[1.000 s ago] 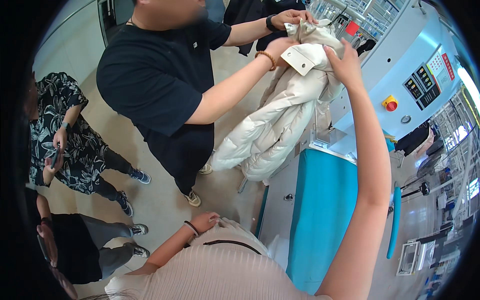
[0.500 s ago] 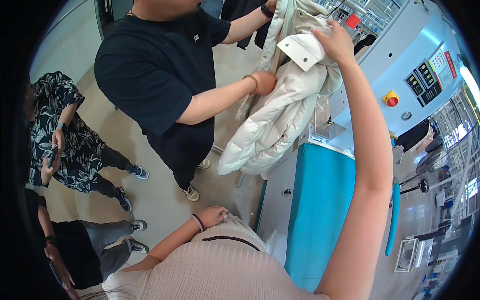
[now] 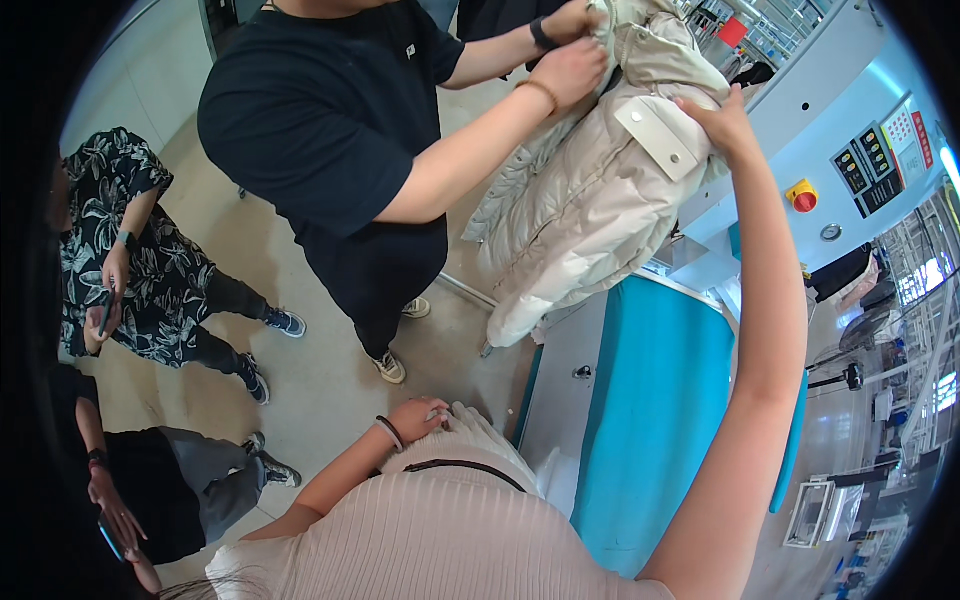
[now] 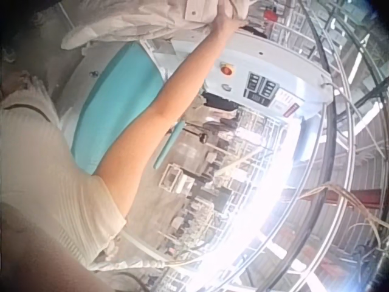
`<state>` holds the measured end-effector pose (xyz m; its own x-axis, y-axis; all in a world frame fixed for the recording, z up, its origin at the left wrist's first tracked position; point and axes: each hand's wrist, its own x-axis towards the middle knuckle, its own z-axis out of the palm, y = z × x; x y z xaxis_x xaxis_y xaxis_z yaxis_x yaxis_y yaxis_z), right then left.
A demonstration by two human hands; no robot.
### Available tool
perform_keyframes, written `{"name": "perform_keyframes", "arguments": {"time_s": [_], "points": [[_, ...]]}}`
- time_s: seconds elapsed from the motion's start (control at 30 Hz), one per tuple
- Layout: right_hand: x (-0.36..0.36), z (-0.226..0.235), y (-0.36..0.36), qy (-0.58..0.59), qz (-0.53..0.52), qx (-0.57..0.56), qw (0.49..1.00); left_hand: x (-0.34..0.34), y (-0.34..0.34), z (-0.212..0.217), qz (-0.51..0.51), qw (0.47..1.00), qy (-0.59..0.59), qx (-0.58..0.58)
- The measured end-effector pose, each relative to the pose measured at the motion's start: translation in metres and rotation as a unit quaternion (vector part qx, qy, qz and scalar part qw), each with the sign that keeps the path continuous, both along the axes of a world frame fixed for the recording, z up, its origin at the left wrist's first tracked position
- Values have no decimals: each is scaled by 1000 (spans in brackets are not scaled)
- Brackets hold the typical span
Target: Ironing and smoothing a white puffer jacket on a professional ironing station.
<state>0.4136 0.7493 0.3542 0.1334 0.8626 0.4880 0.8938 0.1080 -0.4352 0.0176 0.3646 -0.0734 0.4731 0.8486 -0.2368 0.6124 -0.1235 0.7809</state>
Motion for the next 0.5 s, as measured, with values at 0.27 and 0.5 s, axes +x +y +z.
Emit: {"name": "perform_keyframes", "arguments": {"time_s": [0.27,0.5], "points": [[-25,-12,-44,4,178,-13,984,-36,8,-8,11,1000,17,-9],[-10,-75,-92,-239,85,167,953,-33,5,-16,3,1000,28,-2]]}}
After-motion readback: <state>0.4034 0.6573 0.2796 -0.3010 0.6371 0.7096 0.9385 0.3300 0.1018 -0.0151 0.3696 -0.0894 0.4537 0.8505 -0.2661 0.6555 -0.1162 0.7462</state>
